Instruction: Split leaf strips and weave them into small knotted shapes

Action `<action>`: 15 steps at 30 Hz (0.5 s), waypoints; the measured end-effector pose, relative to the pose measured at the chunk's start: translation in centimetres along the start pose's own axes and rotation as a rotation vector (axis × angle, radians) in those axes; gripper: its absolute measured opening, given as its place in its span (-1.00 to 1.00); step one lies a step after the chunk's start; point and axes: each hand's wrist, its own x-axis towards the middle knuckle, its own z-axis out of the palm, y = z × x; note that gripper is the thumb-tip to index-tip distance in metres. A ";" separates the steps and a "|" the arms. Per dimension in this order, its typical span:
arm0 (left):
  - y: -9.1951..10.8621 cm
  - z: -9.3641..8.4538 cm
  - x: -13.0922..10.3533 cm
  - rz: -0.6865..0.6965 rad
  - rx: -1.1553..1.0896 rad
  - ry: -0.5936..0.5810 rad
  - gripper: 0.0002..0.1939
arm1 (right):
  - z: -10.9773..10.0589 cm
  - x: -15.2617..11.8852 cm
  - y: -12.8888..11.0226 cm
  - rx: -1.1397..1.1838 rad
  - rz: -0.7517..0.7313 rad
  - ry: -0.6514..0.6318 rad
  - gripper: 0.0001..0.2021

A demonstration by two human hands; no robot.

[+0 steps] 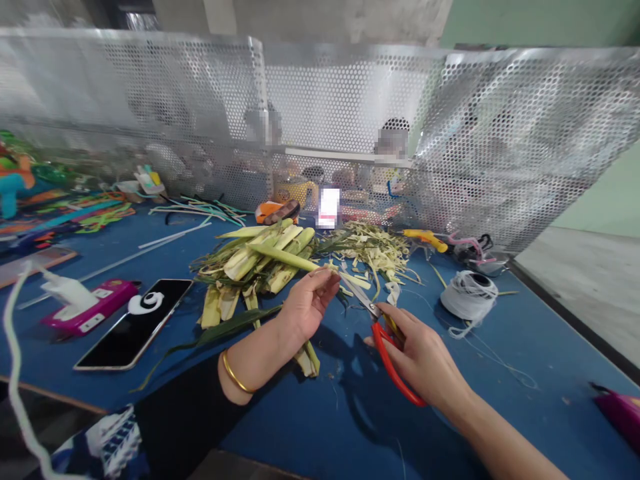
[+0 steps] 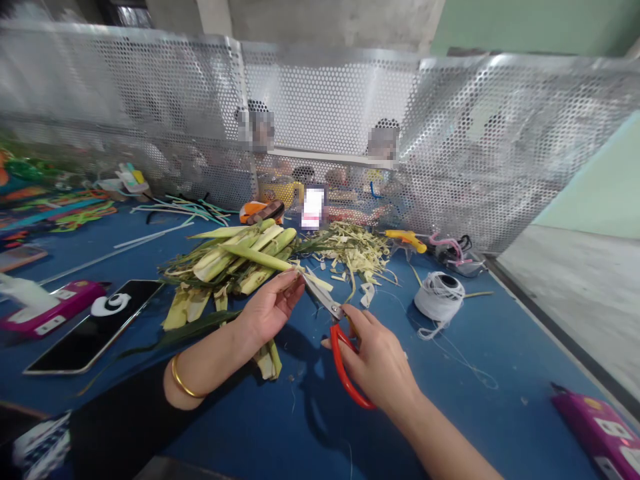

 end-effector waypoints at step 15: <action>0.2 0.0 0.2 0.009 -0.012 -0.019 -0.89 | 0.1 -0.1 -0.2 0.139 0.030 -0.030 -0.65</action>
